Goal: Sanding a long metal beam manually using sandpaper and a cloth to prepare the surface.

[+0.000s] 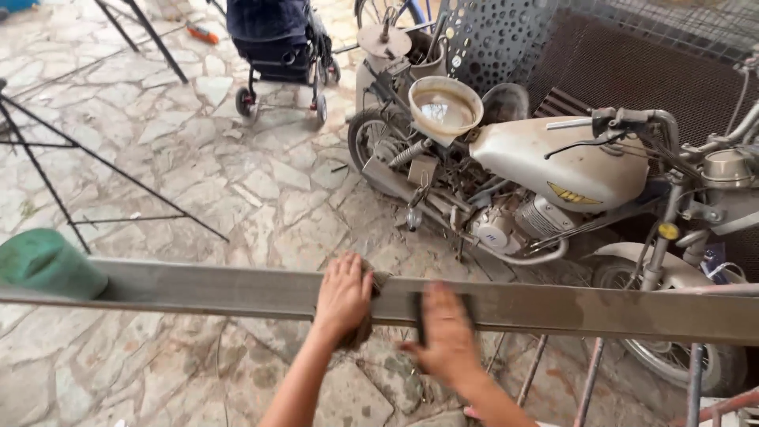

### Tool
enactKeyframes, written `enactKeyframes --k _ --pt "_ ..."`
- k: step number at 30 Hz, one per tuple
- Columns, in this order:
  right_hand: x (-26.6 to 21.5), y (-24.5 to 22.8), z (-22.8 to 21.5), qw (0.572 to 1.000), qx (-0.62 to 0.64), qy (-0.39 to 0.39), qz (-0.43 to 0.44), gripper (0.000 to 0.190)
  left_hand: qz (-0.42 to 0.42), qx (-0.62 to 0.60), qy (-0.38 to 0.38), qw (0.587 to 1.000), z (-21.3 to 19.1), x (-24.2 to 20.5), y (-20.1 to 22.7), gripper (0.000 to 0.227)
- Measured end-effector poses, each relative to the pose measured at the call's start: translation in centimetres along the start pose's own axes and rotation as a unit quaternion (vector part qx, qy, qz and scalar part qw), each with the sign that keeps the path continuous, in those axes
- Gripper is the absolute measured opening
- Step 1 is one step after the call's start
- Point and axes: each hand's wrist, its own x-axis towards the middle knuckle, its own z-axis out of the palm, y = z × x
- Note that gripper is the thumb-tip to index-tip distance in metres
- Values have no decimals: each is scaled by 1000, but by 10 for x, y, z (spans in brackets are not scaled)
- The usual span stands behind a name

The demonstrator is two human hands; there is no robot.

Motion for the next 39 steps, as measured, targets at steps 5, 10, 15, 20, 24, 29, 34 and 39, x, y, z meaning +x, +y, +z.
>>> enactKeyframes --k 5,10,15,20,24,29,34,39 --pt "19 35 -11 982 3 -85 166 103 18 -35 -25 999 5 -1 31 57" --pt "23 -42 -52 962 30 -255 89 111 2 -113 -29 993 14 6 18 56" --pt "40 18 -41 983 -141 -50 109 105 10 -110 -26 994 1 7 20 53" --pt "47 -35 -40 902 -276 -333 0 102 31 -70 -20 997 1 9 19 42" --pt "-2 15 -25 984 -146 -57 79 104 5 -91 -49 995 -1 9 19 45" --pt "57 11 -42 942 17 -239 233 102 -23 -108 -70 991 -9 6 28 48" --pt "-1 -5 -12 926 -374 21 57 127 -21 -125 -48 991 -14 4 25 46" --pt "26 61 9 974 -162 -68 141 100 -23 -98 -36 994 -8 3 25 42"
